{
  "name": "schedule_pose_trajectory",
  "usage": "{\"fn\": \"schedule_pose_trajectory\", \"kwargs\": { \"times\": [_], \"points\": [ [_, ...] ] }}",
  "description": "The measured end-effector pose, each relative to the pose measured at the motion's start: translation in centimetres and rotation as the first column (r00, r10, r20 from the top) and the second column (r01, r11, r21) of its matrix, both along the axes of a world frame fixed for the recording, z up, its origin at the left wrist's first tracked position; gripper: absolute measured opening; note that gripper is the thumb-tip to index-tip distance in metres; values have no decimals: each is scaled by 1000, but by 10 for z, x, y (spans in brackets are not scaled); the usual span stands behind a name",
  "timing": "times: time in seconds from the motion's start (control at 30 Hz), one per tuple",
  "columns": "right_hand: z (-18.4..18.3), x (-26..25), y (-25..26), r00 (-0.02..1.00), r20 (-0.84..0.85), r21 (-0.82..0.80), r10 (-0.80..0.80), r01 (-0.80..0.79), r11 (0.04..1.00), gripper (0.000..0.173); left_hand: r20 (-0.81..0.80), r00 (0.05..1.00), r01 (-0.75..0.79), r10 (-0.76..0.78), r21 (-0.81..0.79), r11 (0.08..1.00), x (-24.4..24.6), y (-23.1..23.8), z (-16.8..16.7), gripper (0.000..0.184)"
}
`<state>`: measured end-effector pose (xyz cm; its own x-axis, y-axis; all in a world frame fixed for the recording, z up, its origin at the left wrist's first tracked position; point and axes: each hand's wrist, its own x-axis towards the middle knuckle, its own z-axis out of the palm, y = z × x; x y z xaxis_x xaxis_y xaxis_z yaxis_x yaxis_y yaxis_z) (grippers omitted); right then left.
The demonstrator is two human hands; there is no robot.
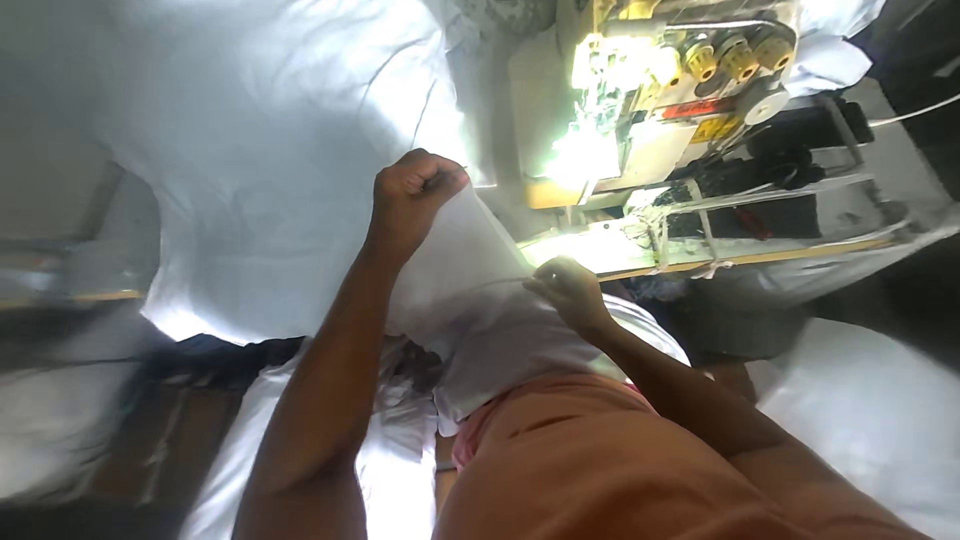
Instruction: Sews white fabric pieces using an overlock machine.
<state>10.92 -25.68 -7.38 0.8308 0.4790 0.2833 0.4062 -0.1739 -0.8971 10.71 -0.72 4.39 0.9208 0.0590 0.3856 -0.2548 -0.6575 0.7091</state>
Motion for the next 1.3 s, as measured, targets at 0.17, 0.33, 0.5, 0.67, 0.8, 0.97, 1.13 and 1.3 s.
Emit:
{"fn": "schedule_pose_trajectory", "kwargs": {
  "times": [0.17, 0.33, 0.5, 0.67, 0.8, 0.97, 1.13, 1.3],
  "points": [
    [7, 6, -13, 934, -261, 102, 242, -223, 969, 15, 65, 997, 35, -34, -5, 999, -30, -10, 9, 17],
    [14, -2, -21, 903, -271, 173, 333, -295, 940, 14, 103, 995, -6, 9, -30, 1000, -70, -22, 18, 14],
    [25, -6, -27, 840, -268, 274, 472, -403, 873, 8, 131, 990, -32, 48, -124, 992, -112, -27, 24, 10],
    [31, -17, -31, 854, -170, 181, 491, -463, 868, 14, 118, 977, -147, 177, -224, 963, -150, -34, 17, 17],
    [38, -7, -30, 754, -247, -27, 608, -633, 774, 23, 61, 985, -137, 164, -311, 940, -170, -41, 18, 23],
    [60, 13, -15, 344, -584, 196, 735, -819, 539, 7, 102, 995, 26, 3, -286, 958, -175, -44, 33, 23],
    [61, 15, -15, 185, -633, 338, 751, -807, 484, 10, 95, 993, -35, 70, -331, 943, -180, -38, 30, 19],
    [74, 13, -20, 333, -626, 203, 705, -803, 560, 16, 93, 987, -85, 129, -377, 922, -182, -37, 25, 23]
  ]
}}
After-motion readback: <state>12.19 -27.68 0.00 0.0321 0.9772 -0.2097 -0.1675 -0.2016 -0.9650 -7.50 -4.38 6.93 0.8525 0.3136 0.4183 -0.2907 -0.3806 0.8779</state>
